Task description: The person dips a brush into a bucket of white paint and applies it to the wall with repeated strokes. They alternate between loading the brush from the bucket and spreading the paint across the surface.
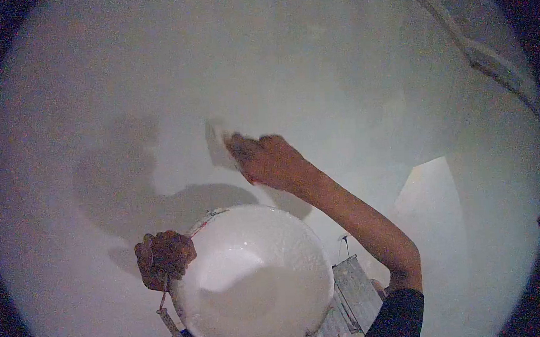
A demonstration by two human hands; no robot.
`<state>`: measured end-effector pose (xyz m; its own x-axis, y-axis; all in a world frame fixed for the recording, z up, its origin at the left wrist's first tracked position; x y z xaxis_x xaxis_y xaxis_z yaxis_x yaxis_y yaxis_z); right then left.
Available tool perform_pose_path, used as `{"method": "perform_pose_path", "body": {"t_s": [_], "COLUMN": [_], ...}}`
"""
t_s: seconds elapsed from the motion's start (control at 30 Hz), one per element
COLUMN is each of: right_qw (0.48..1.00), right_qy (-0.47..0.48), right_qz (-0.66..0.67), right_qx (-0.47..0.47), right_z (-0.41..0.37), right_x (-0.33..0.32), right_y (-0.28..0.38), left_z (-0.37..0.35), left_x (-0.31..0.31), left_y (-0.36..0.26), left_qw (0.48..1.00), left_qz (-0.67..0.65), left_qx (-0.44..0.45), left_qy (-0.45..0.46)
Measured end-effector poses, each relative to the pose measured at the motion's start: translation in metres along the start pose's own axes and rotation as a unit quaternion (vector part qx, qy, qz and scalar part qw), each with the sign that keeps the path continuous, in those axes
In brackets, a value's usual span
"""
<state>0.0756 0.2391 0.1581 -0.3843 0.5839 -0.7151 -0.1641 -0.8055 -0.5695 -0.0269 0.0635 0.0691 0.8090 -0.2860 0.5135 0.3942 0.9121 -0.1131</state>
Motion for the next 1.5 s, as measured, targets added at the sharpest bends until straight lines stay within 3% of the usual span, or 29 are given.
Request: {"method": "perform_pose_path", "body": {"t_s": [0.03,0.07,0.1,0.17,0.2,0.33,0.4,0.43,0.5,0.53,0.6,0.73,0.8,0.83,0.9,0.93,1.0,1.03,1.1,1.17,1.23,1.33,1.37,1.47,1.5], "right_qw": [0.994,0.987,0.987,0.998,0.998,0.992,0.998,0.998,0.977,0.977,0.996,0.995,0.992,0.991,0.980,0.979,0.984,0.983,0.990,0.976,0.906,0.804,0.797,0.700,0.693], "right_qy": [-0.070,-0.131,-0.131,0.046,-0.013,0.061,-0.023,-0.020,-0.143,-0.150,0.077,0.054,-0.054,-0.051,-0.093,-0.087,0.139,0.143,0.046,0.008,-0.184,-0.276,-0.272,-0.443,-0.440], "right_qz": [-0.058,-0.072,-0.071,0.021,0.000,0.049,-0.002,-0.004,-0.153,-0.144,0.044,0.005,-0.110,-0.117,-0.118,-0.126,0.034,0.034,0.088,0.139,0.222,0.249,0.247,0.276,0.275], "right_qx": [0.061,0.061,0.062,0.036,-0.067,-0.100,0.053,0.051,0.041,0.043,-0.005,-0.080,0.043,0.044,0.129,0.134,0.109,0.113,0.098,0.168,0.311,0.464,0.479,0.487,0.501], "right_z": [0.007,0.015,0.020,0.027,0.016,0.004,0.013,0.018,0.022,0.017,0.005,-0.014,-0.009,-0.005,-0.003,-0.006,-0.018,-0.029,-0.050,-0.072,-0.115,-0.158,-0.169,-0.205,-0.209], "right_x": [-0.016,-0.021,-0.015,0.021,0.020,0.010,-0.023,-0.020,-0.023,-0.021,0.037,0.007,-0.023,-0.024,-0.020,-0.014,0.032,0.036,0.033,0.013,-0.018,-0.063,-0.064,-0.091,-0.095], "right_y": [-0.008,-0.009,-0.007,-0.004,0.013,0.022,0.005,0.003,0.003,-0.001,0.006,0.007,-0.002,-0.001,-0.010,-0.009,0.002,0.004,0.008,0.010,-0.002,0.019,0.031,0.061,0.066], "left_z": [0.000,-0.003,-0.004,-0.001,0.001,0.002,-0.003,-0.004,-0.006,0.000,0.000,-0.006,-0.016,-0.014,-0.010,-0.012,-0.021,-0.021,-0.023,-0.022,-0.025,-0.026,-0.024,-0.014,-0.013], "left_x": [0.000,-0.004,-0.005,0.004,0.007,0.011,0.002,0.001,0.000,0.014,0.015,0.009,-0.013,-0.006,-0.001,-0.012,-0.032,-0.036,-0.045,-0.048,-0.050,-0.050,-0.045,-0.031,-0.030], "left_y": [-0.001,0.000,0.000,-0.002,-0.001,0.006,0.005,0.005,0.002,-0.002,-0.001,0.004,0.003,0.002,-0.005,-0.004,0.000,0.002,0.010,0.015,0.019,0.019,0.018,0.008,0.007], "left_qw": [1.000,1.000,1.000,0.999,0.998,0.995,0.997,0.997,0.998,0.998,0.998,0.980,0.996,0.996,0.988,0.990,0.990,0.991,0.993,0.994,0.995,0.997,0.997,0.996,0.996], "left_qz": [-0.001,-0.003,0.000,-0.002,-0.005,-0.021,0.011,0.008,0.017,0.035,0.052,0.123,0.023,0.015,0.149,0.139,0.116,0.101,0.088,0.084,0.078,0.069,0.072,0.066,0.066], "left_qx": [0.001,-0.011,-0.025,-0.037,-0.050,-0.082,-0.050,-0.049,-0.038,-0.035,-0.027,-0.099,-0.066,-0.065,-0.026,-0.029,-0.057,-0.058,-0.048,-0.040,-0.039,-0.028,-0.016,0.057,0.056], "left_qy": [0.001,0.006,0.011,0.022,0.032,0.060,0.055,0.053,0.038,0.033,0.021,0.124,0.059,0.061,0.025,0.028,0.054,0.060,0.056,0.053,0.048,0.029,0.024,-0.020,-0.036]}}
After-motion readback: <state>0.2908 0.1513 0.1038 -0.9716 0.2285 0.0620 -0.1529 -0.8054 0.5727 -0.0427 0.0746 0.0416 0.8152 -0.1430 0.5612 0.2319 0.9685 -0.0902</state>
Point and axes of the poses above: each hand's wrist, its own z-axis towards the middle knuckle, its own x-axis out of the palm, y = z × x, the point moved 7 cm from there along z, towards the middle knuckle, and after that the axes turned 6 degrees about -z, right-handed, at the moved point
